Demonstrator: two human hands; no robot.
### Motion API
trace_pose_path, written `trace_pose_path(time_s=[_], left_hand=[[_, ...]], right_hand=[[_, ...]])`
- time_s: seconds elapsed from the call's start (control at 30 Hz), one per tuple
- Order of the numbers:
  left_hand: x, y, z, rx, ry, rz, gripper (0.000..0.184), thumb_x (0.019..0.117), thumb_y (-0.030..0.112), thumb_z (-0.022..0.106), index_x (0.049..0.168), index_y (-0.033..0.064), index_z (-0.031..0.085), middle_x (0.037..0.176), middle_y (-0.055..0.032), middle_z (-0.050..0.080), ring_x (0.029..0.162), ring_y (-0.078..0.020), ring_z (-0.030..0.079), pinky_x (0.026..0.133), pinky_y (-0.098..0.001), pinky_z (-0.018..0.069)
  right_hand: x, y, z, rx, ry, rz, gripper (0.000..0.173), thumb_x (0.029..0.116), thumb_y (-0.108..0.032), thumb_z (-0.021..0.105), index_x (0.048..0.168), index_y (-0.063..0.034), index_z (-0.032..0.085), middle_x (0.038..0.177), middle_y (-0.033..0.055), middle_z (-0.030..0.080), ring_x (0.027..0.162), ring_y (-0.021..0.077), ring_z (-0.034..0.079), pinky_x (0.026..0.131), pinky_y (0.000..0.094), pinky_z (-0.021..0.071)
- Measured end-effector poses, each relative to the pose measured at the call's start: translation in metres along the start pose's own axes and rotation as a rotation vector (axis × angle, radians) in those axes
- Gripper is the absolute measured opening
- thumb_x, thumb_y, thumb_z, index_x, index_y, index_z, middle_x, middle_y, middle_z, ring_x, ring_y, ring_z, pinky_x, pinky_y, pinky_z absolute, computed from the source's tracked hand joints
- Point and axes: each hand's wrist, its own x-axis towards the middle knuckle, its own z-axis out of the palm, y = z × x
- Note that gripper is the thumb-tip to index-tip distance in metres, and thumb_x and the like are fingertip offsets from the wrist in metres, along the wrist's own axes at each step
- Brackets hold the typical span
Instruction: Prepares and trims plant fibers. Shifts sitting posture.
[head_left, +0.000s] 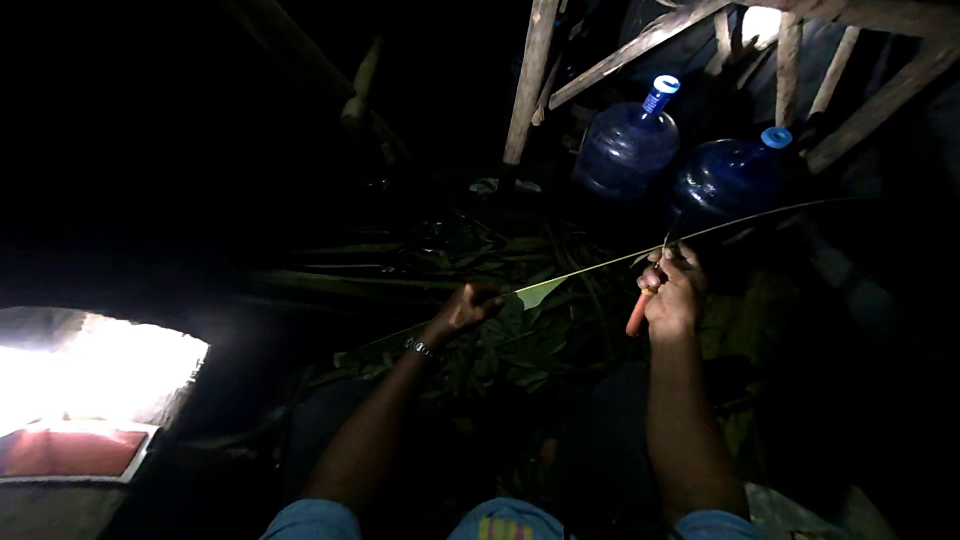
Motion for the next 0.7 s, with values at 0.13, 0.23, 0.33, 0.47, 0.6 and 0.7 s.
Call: trace_pose_path(time_s=[0.13, 0.23, 0.33, 0.47, 0.6, 0.7], left_hand=[[0.005, -0.005, 0.003, -0.053, 0.195, 0.069, 0.02, 0.1036, 0.015, 0.058, 0.102, -0.0022, 0.069, 0.075, -0.0036, 0.06, 0.063, -0.0053, 0.053, 0.063, -0.0238, 0.0478], [0.008, -0.007, 0.007, -0.161, 0.307, 0.127, 0.018, 0.1033, 0.012, 0.058, 0.1, -0.0024, 0.068, 0.07, -0.0011, 0.059, 0.057, -0.0034, 0.052, 0.057, -0.0203, 0.0474], [0.008, -0.004, 0.015, -0.338, 0.32, 0.129, 0.014, 0.102, 0.008, 0.057, 0.099, -0.0016, 0.067, 0.07, 0.0006, 0.06, 0.056, -0.0027, 0.053, 0.054, -0.0193, 0.0472], [0.002, 0.005, 0.024, -0.459, 0.284, 0.142, 0.016, 0.1022, 0.007, 0.054, 0.095, 0.0012, 0.067, 0.07, 0.0015, 0.062, 0.055, -0.0034, 0.055, 0.053, -0.0203, 0.049], [0.001, 0.006, 0.025, -0.496, 0.261, 0.146, 0.018, 0.1027, 0.008, 0.053, 0.093, 0.0026, 0.067, 0.07, 0.002, 0.062, 0.059, -0.0037, 0.056, 0.056, -0.0213, 0.0497], [0.001, 0.011, 0.025, -0.549, 0.244, 0.114, 0.02, 0.1028, 0.007, 0.052, 0.091, 0.0032, 0.067, 0.066, 0.0038, 0.059, 0.054, -0.0013, 0.051, 0.05, -0.0184, 0.043]], right_hand=[[-0.022, 0.011, 0.008, -0.114, -0.3, 0.062, 0.036, 0.1037, -0.001, 0.044, 0.138, -0.0107, 0.051, 0.078, 0.0, 0.061, 0.047, 0.0042, 0.045, 0.044, 0.0188, 0.0428], [-0.051, 0.033, 0.023, -0.229, -0.725, 0.175, 0.052, 0.0963, -0.005, 0.051, 0.148, -0.0059, 0.041, 0.078, 0.0014, 0.064, 0.05, 0.0038, 0.05, 0.047, 0.0196, 0.0446], [-0.083, 0.049, 0.043, -0.338, -0.993, 0.24, 0.039, 0.0954, -0.009, 0.06, 0.13, -0.0003, 0.045, 0.08, -0.0008, 0.064, 0.054, 0.002, 0.051, 0.05, 0.0181, 0.0433], [-0.101, 0.054, 0.056, -0.306, -0.997, 0.337, 0.027, 0.0947, -0.003, 0.063, 0.118, 0.0004, 0.049, 0.079, -0.001, 0.066, 0.055, -0.0001, 0.05, 0.049, 0.0156, 0.0406], [-0.099, 0.057, 0.054, -0.27, -0.984, 0.298, 0.034, 0.0919, -0.002, 0.064, 0.123, 0.0009, 0.05, 0.08, -0.0003, 0.067, 0.054, -0.0003, 0.051, 0.047, 0.0148, 0.0396], [-0.097, 0.054, 0.052, -0.282, -0.951, 0.23, 0.029, 0.0908, -0.001, 0.065, 0.118, 0.0011, 0.054, 0.08, -0.0018, 0.068, 0.055, -0.0017, 0.052, 0.048, 0.0139, 0.0401]])
